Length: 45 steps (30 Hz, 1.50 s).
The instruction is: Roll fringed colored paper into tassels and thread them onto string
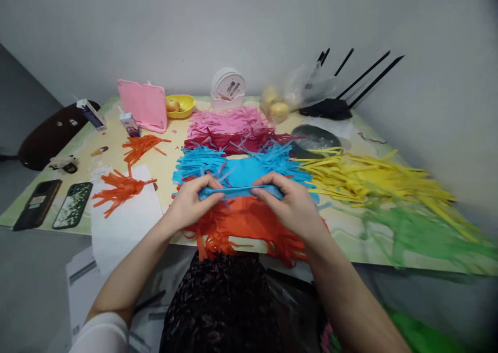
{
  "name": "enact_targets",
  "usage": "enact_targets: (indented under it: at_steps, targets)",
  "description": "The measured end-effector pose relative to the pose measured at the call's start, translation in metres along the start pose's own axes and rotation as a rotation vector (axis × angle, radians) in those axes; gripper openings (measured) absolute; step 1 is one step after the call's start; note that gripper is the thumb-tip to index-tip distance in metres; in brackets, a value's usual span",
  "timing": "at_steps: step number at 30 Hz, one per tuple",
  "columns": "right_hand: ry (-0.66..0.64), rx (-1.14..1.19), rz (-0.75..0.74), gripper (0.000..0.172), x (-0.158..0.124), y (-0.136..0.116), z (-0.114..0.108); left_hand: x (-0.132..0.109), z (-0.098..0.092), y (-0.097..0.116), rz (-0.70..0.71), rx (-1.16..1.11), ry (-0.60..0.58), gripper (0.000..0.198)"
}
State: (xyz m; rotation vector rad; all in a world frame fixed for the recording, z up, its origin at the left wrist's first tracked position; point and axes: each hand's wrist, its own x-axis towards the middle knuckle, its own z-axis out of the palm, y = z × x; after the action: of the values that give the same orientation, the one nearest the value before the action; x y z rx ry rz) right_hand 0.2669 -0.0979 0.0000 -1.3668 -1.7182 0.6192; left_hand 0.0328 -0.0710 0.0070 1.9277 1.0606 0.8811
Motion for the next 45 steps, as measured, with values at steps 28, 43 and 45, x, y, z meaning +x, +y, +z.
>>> enact_targets:
  at_steps: [28, 43, 45]
  targets:
    - [-0.032, 0.285, -0.094, 0.017, -0.005, -0.002, 0.004, -0.009, -0.002, 0.002, -0.008, -0.241, 0.006, 0.024]
    - [-0.061, 0.418, 0.089, 0.019, -0.003, -0.004, 0.009, -0.008, 0.007, 0.004, -0.065, -0.243, 0.058, 0.015]
    - [-0.08, 0.506, 0.123, 0.022, -0.004, -0.004, 0.011, -0.008, 0.01, 0.002, -0.094, -0.395, 0.04, 0.019]
